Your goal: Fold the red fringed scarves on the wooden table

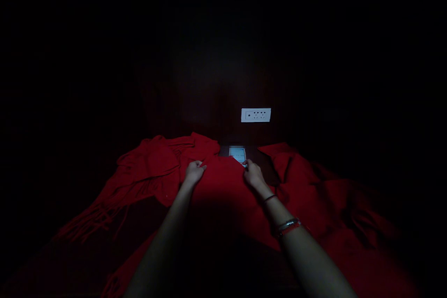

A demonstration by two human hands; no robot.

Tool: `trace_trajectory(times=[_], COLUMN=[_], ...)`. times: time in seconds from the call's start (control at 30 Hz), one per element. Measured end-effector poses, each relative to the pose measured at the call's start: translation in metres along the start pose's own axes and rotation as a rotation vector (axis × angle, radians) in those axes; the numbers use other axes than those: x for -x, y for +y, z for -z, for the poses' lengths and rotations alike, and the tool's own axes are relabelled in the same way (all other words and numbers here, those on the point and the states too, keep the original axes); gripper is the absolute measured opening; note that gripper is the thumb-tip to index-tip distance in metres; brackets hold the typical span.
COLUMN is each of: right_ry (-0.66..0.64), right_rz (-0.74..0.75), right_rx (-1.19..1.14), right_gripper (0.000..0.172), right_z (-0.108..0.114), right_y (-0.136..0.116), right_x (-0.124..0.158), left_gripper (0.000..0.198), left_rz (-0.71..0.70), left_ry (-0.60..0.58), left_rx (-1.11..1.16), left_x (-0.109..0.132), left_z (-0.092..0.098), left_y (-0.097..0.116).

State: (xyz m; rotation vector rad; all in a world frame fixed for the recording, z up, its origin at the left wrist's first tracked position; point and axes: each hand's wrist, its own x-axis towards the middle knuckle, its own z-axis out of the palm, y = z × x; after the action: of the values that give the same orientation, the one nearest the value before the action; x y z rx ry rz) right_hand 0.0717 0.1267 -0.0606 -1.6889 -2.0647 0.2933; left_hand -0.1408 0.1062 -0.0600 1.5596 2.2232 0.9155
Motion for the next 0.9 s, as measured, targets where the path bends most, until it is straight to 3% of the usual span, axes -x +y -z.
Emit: trace_trajectory(times=[0.43, 0.57, 0.7, 0.8, 0.9], right_ry=[-0.106, -0.074, 0.048, -0.056, -0.156], right_rz=[-0.003, 0.020, 0.246, 0.411, 0.444], right_rx=[0.309, 0.333, 0.278, 0.256, 0.309], right_gripper=[0.036, 0.036, 0.033, 0.034, 0.033], right_z=[0.007, 0.010, 0.009, 0.004, -0.002], right_y=[-0.015, -0.015, -0.018, -0.021, -0.021], right_x=[0.019, 0.018, 0.017, 0.019, 0.022], left_gripper=[0.032, 0.036, 0.025, 0.018, 0.019], left_rz=[-0.010, 0.017, 0.047, 0.055, 0.081], left_ry=[0.086, -0.050, -0.196, -0.198, -0.188], left_rx=[-0.344, -0.336, -0.247, -0.212, -0.156], left_x=[0.017, 0.014, 0.009, 0.008, 0.010], left_z=[0.003, 0.010, 0.019, 0.023, 0.025], left_y=[0.006, 0.004, 0.001, -0.001, -0.003])
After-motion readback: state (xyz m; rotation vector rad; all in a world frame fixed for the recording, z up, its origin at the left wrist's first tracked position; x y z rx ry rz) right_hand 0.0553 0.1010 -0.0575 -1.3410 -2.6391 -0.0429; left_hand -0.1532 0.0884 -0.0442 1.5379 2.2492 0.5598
